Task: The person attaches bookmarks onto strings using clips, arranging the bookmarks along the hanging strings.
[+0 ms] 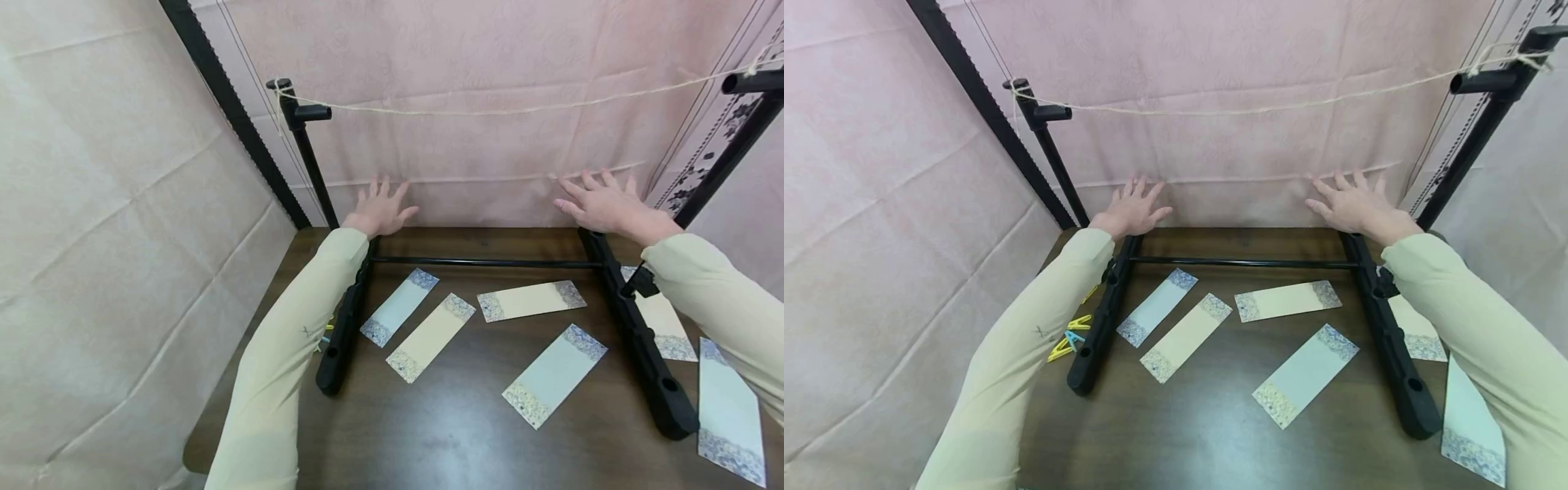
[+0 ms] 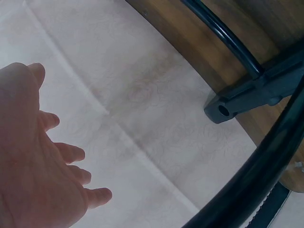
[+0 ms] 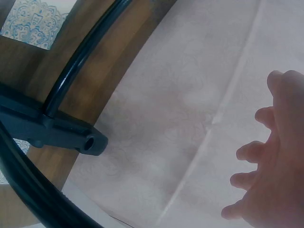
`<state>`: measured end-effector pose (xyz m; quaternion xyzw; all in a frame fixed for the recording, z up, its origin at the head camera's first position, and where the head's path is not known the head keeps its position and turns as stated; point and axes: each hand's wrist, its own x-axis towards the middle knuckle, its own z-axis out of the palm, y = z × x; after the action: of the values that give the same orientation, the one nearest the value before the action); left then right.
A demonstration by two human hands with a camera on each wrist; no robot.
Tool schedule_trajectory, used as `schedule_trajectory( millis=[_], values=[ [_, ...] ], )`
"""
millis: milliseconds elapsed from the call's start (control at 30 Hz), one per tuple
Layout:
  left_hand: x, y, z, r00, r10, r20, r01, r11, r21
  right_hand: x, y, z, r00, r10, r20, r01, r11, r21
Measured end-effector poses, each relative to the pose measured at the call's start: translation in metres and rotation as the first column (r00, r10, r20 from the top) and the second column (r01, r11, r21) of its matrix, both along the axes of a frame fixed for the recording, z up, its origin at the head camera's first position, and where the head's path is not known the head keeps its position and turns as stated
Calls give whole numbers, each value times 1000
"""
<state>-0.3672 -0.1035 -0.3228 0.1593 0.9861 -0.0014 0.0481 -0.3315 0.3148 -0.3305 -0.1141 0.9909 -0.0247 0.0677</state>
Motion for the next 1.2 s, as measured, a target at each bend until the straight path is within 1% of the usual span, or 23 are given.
schedule_trajectory(
  millis=[67,200,333,400,500,733,900,967,1067,1200],
  values=[
    [1,-1,0,1000,5,-1,-5,1000,-8,-1,-1,0,1000,4,-5,-4,1000,-4],
    [2,-2,0,1000,5,1,-5,1000,5,-2,-3,-3,1000,6,-9,-6,1000,-7],
    [2,-1,-4,1000,5,10,-6,1000,11,-2,-3,-9,1000,2,-4,-2,1000,-9],
    [2,-1,-6,1000,9,3,-9,1000,4,-2,-5,-11,1000,2,-5,-2,1000,-12],
    [2,-3,-7,1000,11,4,-11,1000,7,-2,-6,-12,1000,7,-7,-7,1000,-15],
    [3,-5,-8,1000,3,-19,-2,998,66,-4,-13,-11,999,26,-35,-27,1000,-10],
    [6,-9,-11,1000,17,3,-17,995,96,-7,-22,-16,999,35,-22,-35,999,-30],
    [6,-9,-13,1000,17,-2,-17,994,106,-8,-26,-17,999,38,-19,-38,998,-41],
    [6,-8,-14,1000,3,-17,-1,992,127,-9,-32,-20,999,47,-27,-48,997,-53],
    [6,-6,-15,999,-33,-38,38,989,141,-10,-42,-25,997,67,-47,-70,995,-71]
  ],
)
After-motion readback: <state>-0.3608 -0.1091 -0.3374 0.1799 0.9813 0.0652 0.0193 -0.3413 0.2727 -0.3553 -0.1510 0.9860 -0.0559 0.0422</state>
